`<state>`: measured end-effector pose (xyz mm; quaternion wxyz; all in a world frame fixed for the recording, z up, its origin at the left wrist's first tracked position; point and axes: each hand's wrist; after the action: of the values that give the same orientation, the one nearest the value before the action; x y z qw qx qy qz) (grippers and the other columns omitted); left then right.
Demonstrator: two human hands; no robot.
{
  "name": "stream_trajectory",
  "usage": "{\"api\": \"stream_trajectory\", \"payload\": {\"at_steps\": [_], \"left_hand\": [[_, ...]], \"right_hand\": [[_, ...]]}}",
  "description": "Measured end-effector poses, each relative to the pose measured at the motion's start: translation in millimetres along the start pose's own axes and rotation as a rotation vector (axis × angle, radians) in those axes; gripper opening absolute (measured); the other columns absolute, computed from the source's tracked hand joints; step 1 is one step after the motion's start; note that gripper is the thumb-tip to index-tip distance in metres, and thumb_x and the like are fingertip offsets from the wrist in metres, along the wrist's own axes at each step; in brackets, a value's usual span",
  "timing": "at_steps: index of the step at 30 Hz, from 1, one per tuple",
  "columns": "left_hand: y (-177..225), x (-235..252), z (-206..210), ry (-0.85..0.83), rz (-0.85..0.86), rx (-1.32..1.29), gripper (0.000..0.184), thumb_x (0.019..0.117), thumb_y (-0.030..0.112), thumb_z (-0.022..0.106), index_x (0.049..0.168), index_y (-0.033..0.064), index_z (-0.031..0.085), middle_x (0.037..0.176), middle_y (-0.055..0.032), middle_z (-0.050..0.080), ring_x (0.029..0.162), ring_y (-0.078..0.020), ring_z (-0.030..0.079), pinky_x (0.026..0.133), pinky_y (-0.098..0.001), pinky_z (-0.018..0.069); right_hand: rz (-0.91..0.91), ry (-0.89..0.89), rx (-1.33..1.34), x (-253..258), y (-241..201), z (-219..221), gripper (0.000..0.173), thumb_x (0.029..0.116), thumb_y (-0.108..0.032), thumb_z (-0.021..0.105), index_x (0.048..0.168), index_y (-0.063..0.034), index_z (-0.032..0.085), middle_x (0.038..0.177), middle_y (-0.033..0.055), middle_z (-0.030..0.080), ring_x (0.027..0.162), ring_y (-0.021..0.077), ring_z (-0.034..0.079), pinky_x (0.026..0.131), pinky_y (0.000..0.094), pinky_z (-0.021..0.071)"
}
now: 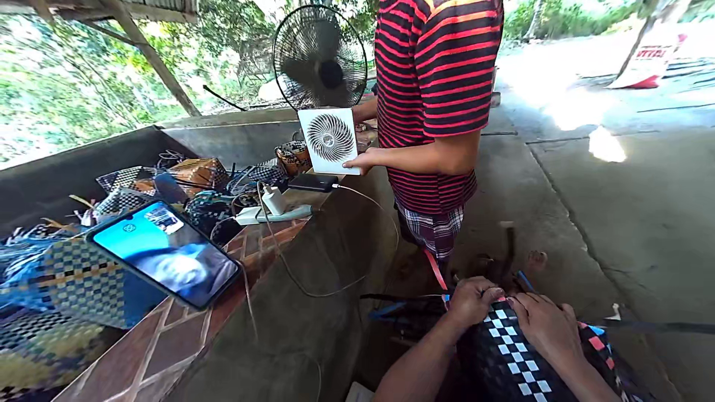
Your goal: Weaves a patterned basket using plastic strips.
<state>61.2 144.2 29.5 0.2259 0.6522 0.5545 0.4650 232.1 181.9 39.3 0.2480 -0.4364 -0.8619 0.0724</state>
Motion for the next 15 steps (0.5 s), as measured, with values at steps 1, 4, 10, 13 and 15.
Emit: {"api": "stream_trajectory", "payload": {"at_steps": [1,4,10,13,15], "left_hand": [[-0.2,-1.1,2.2,0.014,-0.002,0.019,0.027,0.1037,0.012,0.057,0.096,-0.007,0.075,0.095,-0.0176,0.073,0.093,-0.0241,0.07,0.09,-0.0413,0.0542],[-0.5,-1.8,4.8,0.023,0.001,0.04,0.029,0.1039,0.013,0.057,0.095,-0.0066,0.075,0.094,-0.0177,0.073,0.092,-0.0255,0.07,0.09,-0.044,0.0545],[-1.6,-0.3,1.9,-0.068,-0.033,-0.007,0.03,0.1064,0.016,0.053,0.11,-0.0066,0.072,0.11,-0.0206,0.071,0.106,-0.0287,0.068,0.1,-0.0468,0.0508],[3.6,-2.8,3.6,-0.042,-0.062,0.056,0.03,0.1057,0.015,0.054,0.103,-0.0066,0.073,0.104,-0.0196,0.073,0.1,-0.0288,0.07,0.097,-0.048,0.0518],[4.8,-2.5,3.3,-0.053,-0.067,0.061,0.03,0.1061,0.016,0.054,0.104,-0.0065,0.074,0.104,-0.0194,0.073,0.1,-0.0282,0.07,0.096,-0.0479,0.0519]], "right_hand": [[-0.006,0.016,-0.004,-0.4,0.6,1.0,0.03,0.1017,-0.019,0.06,0.085,0.0018,0.073,0.091,0.0205,0.074,0.097,0.0427,0.071,0.089,0.067,0.0441],[-0.028,0.06,0.023,-1.9,3.5,3.3,0.031,0.0997,-0.019,0.061,0.079,0.0021,0.071,0.088,0.0207,0.074,0.093,0.0432,0.072,0.086,0.0675,0.0449],[0.038,-0.053,0.002,-0.4,3.1,-0.2,0.033,0.1048,-0.023,0.055,0.095,0.0026,0.073,0.104,0.0231,0.072,0.107,0.0462,0.066,0.093,0.0681,0.0418],[0.025,-0.027,-0.005,-1.9,1.5,-0.1,0.033,0.1031,-0.022,0.059,0.086,0.0029,0.072,0.093,0.0218,0.074,0.098,0.044,0.07,0.091,0.0674,0.044],[-0.012,0.019,0.002,-2.9,4.4,1.6,0.033,0.1016,-0.021,0.06,0.08,0.0034,0.07,0.086,0.0218,0.073,0.092,0.0436,0.071,0.086,0.0664,0.0455]]}}
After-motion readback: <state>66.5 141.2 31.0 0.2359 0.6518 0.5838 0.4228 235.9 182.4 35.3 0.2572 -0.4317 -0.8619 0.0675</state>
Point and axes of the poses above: each hand's wrist, its own x-axis towards the middle knuckle, its own z-axis out of the palm, y = z × x
